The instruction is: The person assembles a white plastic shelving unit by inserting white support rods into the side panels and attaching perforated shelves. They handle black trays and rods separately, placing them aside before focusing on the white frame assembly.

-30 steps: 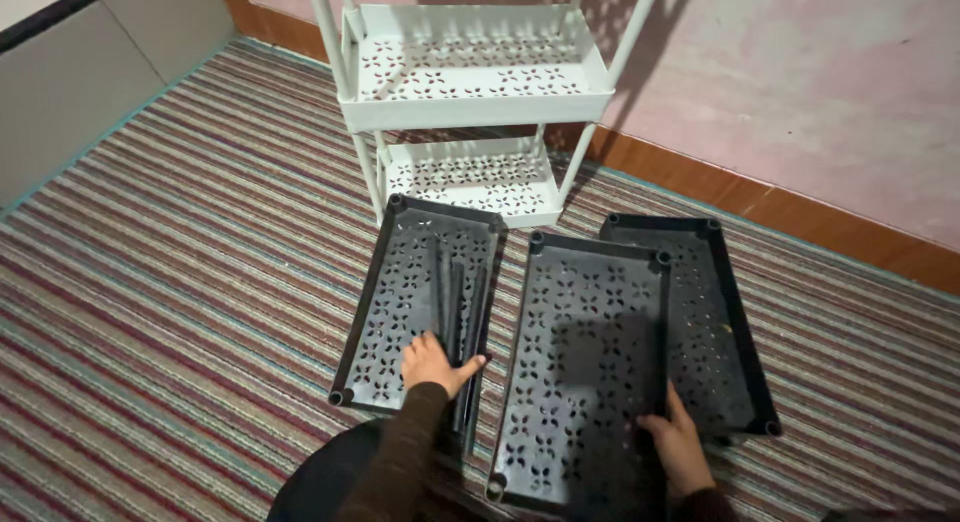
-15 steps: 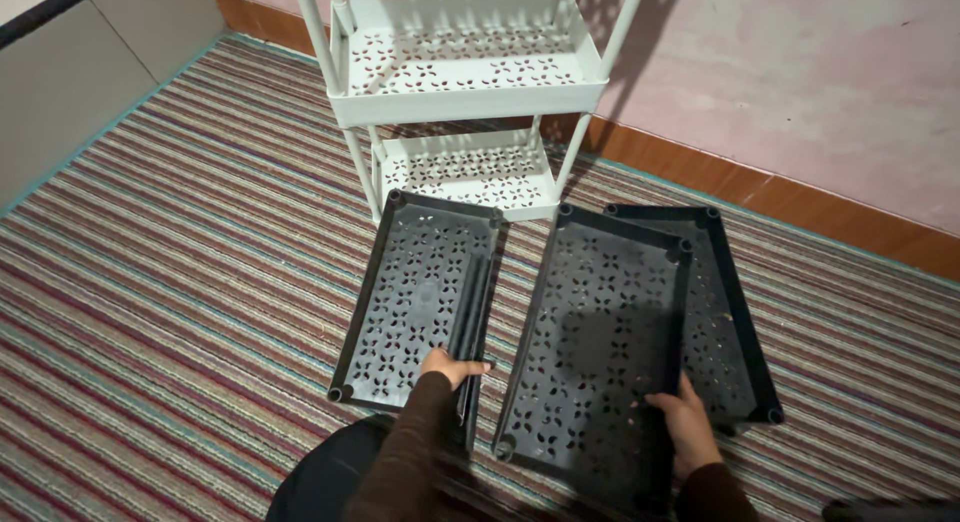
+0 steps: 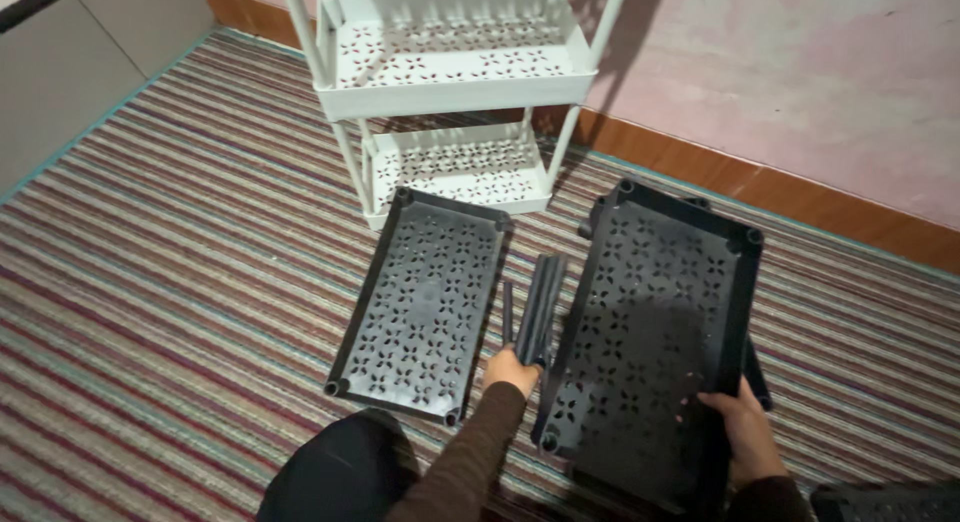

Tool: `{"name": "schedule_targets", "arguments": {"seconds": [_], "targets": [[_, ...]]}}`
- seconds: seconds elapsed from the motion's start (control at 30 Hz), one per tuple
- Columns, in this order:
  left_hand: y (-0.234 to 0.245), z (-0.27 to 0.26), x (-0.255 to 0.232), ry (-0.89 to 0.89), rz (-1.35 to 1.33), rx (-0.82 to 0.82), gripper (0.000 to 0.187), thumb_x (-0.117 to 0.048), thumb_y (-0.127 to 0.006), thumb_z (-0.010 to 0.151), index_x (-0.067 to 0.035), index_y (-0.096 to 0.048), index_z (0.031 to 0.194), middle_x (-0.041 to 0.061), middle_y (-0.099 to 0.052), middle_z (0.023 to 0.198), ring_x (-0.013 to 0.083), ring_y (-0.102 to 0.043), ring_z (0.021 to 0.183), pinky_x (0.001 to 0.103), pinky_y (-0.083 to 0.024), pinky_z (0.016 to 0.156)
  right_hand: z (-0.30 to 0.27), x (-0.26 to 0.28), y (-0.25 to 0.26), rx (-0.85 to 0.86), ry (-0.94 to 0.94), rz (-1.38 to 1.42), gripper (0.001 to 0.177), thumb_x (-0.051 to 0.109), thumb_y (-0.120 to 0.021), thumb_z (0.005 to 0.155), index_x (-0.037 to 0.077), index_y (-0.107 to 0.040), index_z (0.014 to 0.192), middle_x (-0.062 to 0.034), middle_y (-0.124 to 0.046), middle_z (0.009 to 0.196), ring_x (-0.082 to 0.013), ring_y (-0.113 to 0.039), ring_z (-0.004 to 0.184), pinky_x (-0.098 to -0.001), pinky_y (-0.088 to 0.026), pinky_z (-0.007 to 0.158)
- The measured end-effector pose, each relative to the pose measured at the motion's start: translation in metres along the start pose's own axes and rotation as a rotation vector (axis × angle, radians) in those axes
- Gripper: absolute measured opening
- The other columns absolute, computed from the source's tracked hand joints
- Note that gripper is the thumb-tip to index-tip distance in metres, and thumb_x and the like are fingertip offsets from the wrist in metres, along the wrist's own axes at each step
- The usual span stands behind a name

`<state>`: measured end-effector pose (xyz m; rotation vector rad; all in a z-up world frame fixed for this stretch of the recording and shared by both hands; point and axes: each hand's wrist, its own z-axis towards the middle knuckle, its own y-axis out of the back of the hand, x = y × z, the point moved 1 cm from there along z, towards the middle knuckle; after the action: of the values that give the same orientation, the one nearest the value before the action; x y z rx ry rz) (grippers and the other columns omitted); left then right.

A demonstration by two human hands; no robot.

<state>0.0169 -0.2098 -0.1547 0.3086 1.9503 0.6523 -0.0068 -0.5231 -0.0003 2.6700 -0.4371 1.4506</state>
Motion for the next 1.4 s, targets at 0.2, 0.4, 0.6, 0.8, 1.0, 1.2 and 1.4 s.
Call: {"name": "schedule_targets", "arguments": {"seconds": [0.2, 0.4, 0.6, 0.8, 1.0, 1.2, 1.4], "targets": [[-0.039, 0.001, 0.001, 0.070, 0.147, 0.012, 0.051, -0.038, -0.079, 0.079, -0.006, -0.066, 0.116, 0.024, -0.072, 0.106, 0.0412, -0.069, 0.103, 0.049, -0.055, 0.091, -0.018, 0.006, -0.007, 0.016, 0.003, -0.004, 0.056, -0.003, -0.052, 0.085, 0.015, -0.057, 0.138, -0.0087, -0.069, 0.097, -0.0246, -0.066, 0.076, -0.0405, -0.056, 0.068], [0.100, 0.016, 0.018, -0.324, 0.461, -0.492, 0.021, -0.026, -0.069, 0.077, -0.014, -0.075, 0.092, 0.013, -0.072, 0.096, 0.0369, -0.066, 0.095, 0.054, -0.052, 0.079, -0.012, -0.004, -0.036, 0.122, 0.021, -0.042, 0.058, -0.003, -0.054, 0.083, 0.014, -0.058, 0.139, -0.0111, -0.069, 0.094, -0.0245, -0.066, 0.075, -0.0395, -0.056, 0.066], [0.226, 0.047, 0.149, 0.097, 0.520, -0.391, 0.038, -0.025, -0.068, 0.087, -0.012, -0.060, 0.122, 0.021, -0.072, 0.109, 0.0427, -0.067, 0.106, 0.054, -0.053, 0.092, -0.001, -0.047, -0.122, 0.322, 0.008, -0.042, 0.062, -0.001, -0.056, 0.082, 0.009, -0.055, 0.143, -0.0108, -0.065, 0.091, -0.0240, -0.063, 0.071, -0.0397, -0.055, 0.058], [0.233, 0.035, 0.217, 0.093, 0.449, -0.305, 0.039, -0.026, -0.060, 0.094, -0.019, -0.057, 0.132, 0.026, -0.073, 0.105, 0.0473, -0.069, 0.103, 0.056, -0.053, 0.091, -0.028, -0.088, -0.227, 0.485, -0.027, 0.090, 0.083, -0.004, -0.050, 0.070, 0.016, -0.050, 0.150, -0.0109, -0.067, 0.109, -0.0248, -0.064, 0.083, -0.0390, -0.056, 0.069], [0.275, -0.004, 0.243, 0.021, 0.311, -0.259, 0.043, -0.030, -0.064, 0.091, -0.021, -0.063, 0.133, 0.026, -0.073, 0.106, 0.0430, -0.069, 0.105, 0.051, -0.055, 0.088, -0.020, -0.146, -0.302, 0.490, 0.226, 0.095, 0.089, -0.009, -0.047, 0.063, 0.010, -0.054, 0.150, -0.0130, -0.057, 0.139, -0.0278, -0.053, 0.118, -0.0374, -0.046, 0.096], [0.303, -0.007, 0.231, 0.125, -0.274, -0.159, 0.057, -0.036, -0.073, 0.084, -0.013, -0.062, 0.136, 0.019, -0.076, 0.111, 0.0334, -0.072, 0.105, 0.044, -0.056, 0.091, 0.006, -0.185, -0.336, 0.379, 0.091, 0.094, 0.095, -0.009, -0.043, 0.063, 0.011, -0.042, 0.156, -0.0124, -0.066, 0.134, -0.0228, -0.064, 0.104, -0.0302, -0.051, 0.087], [0.298, 0.001, 0.217, 0.250, -0.587, 0.168, 0.073, -0.037, -0.081, 0.080, -0.004, -0.056, 0.141, 0.013, -0.076, 0.122, 0.0279, -0.071, 0.111, 0.039, -0.053, 0.097, -0.005, -0.200, -0.338, 0.238, 0.097, -0.067, 0.095, -0.007, -0.047, 0.071, 0.015, -0.029, 0.161, -0.0130, -0.066, 0.132, -0.0220, -0.061, 0.097, -0.0286, -0.050, 0.080]]}}
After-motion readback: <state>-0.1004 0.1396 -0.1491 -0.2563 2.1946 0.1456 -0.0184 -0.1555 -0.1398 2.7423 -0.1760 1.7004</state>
